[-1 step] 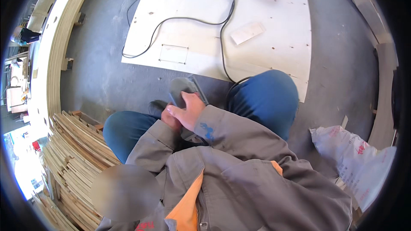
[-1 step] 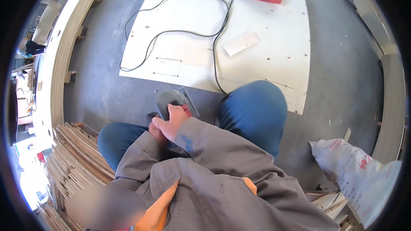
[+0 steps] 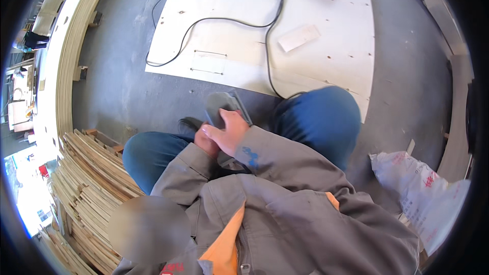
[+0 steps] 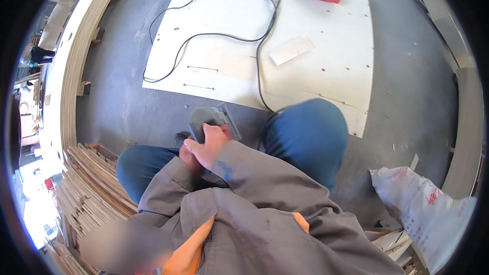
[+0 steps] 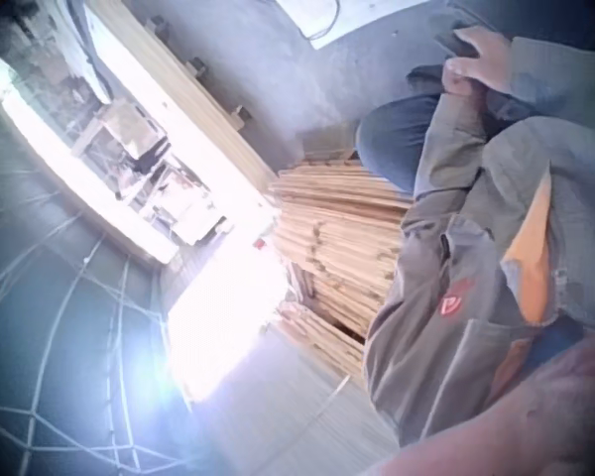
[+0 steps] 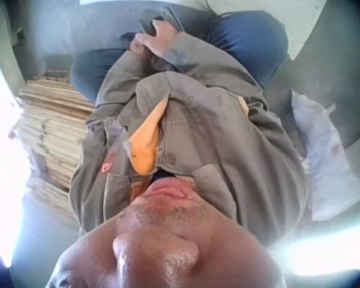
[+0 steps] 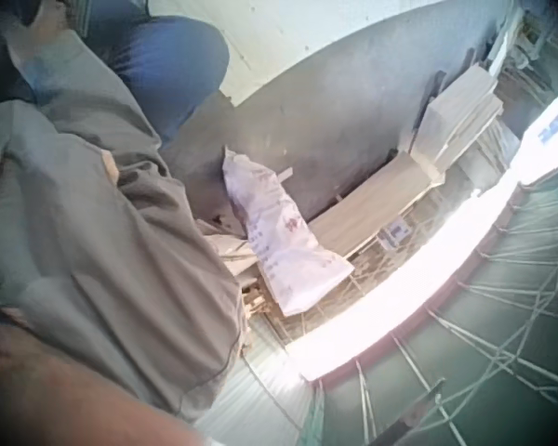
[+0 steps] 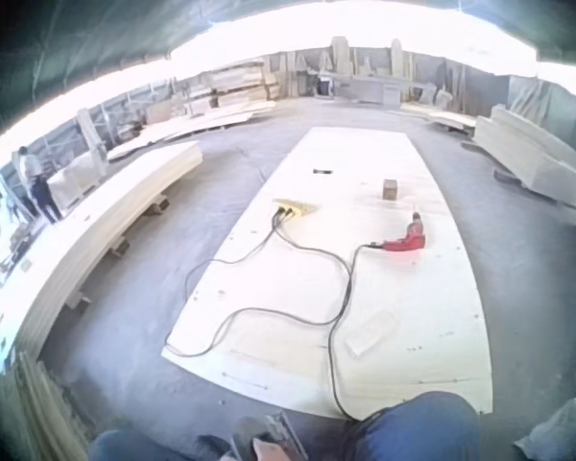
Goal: The person uses a jigsaw to cut a rectangular hole in a large sheet of plywood. They guide the tool along marked lines, cut out the piece, and then continue cutting along the edge of the board.
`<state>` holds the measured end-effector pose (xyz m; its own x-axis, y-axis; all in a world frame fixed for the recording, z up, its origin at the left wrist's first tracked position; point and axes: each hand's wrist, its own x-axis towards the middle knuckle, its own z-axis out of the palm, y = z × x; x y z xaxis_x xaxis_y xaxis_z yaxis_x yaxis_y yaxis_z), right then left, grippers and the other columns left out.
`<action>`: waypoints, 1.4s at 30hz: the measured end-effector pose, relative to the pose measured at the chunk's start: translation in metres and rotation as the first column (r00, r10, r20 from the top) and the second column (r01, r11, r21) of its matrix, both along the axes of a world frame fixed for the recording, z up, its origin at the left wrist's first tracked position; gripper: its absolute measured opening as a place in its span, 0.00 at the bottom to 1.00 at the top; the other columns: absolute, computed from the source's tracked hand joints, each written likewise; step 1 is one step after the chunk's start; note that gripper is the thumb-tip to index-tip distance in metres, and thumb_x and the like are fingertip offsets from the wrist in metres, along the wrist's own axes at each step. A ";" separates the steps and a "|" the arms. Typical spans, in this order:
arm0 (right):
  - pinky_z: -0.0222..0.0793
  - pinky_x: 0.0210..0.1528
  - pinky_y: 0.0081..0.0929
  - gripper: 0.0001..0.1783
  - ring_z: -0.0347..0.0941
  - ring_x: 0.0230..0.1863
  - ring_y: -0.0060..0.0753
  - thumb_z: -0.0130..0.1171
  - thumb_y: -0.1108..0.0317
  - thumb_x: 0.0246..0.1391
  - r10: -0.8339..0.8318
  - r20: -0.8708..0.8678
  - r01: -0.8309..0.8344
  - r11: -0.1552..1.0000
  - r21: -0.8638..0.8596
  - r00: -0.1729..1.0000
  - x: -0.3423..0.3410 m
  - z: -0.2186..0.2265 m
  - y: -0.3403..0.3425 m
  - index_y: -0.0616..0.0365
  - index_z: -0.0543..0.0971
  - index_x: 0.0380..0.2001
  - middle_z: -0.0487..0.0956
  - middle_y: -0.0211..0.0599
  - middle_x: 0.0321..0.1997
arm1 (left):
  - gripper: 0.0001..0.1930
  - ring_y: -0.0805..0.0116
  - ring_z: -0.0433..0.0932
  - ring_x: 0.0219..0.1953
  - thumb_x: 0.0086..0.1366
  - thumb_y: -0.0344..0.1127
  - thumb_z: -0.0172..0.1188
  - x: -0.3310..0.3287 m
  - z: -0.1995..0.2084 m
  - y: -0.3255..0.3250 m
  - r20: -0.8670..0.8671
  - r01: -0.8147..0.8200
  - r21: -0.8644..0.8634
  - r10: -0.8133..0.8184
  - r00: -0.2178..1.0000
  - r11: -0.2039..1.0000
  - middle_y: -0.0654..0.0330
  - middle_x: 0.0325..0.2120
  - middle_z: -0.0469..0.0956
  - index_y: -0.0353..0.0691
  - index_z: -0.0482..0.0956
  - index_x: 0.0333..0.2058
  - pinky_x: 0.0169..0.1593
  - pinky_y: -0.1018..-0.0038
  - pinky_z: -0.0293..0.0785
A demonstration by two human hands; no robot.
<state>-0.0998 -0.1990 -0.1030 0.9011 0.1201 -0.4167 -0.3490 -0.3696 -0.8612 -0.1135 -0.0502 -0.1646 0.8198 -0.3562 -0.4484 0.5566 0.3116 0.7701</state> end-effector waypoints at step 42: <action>0.77 0.51 0.43 0.31 0.80 0.48 0.56 0.67 0.59 0.57 0.032 0.193 -0.030 0.999 -0.012 0.981 0.017 0.014 -0.024 0.71 0.73 0.56 0.79 0.60 0.50 | 0.22 0.63 0.84 0.42 0.62 0.27 0.61 0.015 0.009 0.016 -0.207 -0.018 0.343 0.094 0.974 0.939 0.51 0.44 0.84 0.29 0.75 0.56 0.47 0.69 0.82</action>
<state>-0.0829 -0.2231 -0.0885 0.9607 0.1461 -0.2360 -0.1643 -0.3858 -0.9078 -0.0984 -0.0339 -0.1551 0.7029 -0.1090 -0.7029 0.7112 0.0907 0.6972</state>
